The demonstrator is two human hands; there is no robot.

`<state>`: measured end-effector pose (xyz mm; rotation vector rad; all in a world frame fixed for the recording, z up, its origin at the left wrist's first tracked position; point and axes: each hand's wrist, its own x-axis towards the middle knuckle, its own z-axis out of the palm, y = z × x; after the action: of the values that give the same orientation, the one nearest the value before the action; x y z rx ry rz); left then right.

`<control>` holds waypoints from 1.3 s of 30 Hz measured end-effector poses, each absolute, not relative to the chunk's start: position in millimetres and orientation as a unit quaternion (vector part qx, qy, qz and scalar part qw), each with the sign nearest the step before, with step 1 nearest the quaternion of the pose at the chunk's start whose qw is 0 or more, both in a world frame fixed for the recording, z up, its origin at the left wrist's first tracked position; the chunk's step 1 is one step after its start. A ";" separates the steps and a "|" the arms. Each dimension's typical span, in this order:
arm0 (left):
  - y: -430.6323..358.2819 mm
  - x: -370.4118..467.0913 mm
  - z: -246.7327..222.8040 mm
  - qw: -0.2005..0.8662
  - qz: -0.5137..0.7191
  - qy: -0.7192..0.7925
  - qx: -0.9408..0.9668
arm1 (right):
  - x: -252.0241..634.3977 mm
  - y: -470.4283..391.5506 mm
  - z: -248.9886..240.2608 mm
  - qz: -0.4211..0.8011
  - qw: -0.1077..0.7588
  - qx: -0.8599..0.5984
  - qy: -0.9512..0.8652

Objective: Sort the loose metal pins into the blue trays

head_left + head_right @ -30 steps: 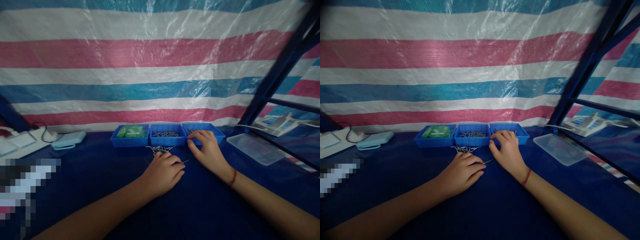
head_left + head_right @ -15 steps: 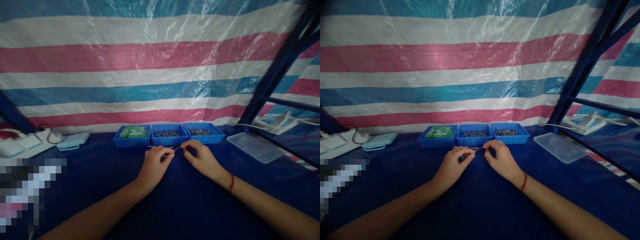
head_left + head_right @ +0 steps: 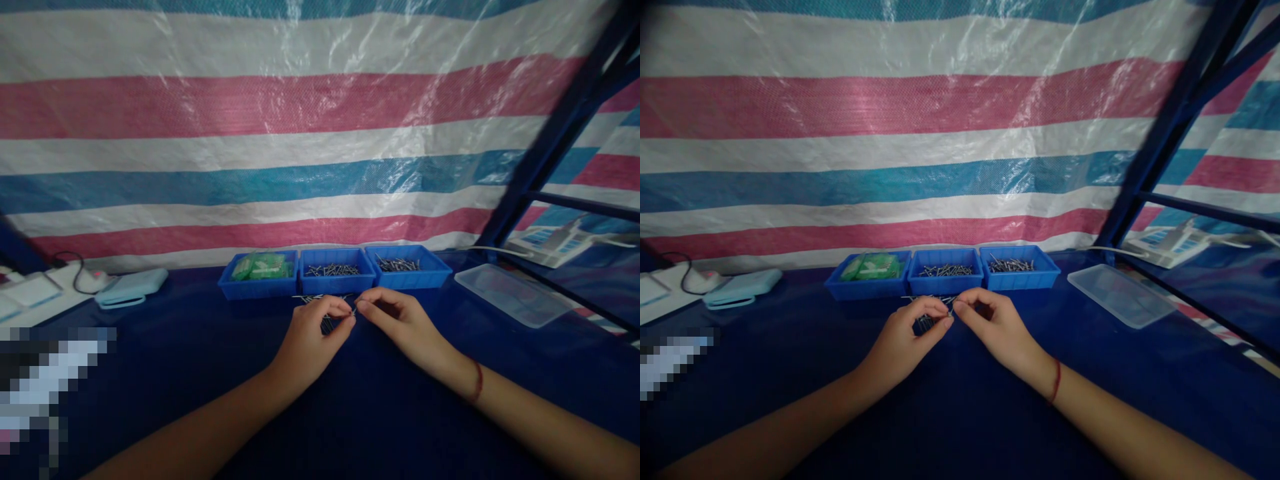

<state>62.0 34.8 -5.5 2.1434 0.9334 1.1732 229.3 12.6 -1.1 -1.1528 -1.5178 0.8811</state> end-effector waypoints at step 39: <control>30.4 61.3 -5.2 0.203 0.419 0.345 0.815 | 225.1 4.5 -2.3 0.292 0.495 -0.457 -0.679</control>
<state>61.3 30.4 -5.2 2.2733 0.9632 1.1693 225.1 4.5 -2.3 -1.1078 -1.6450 0.7084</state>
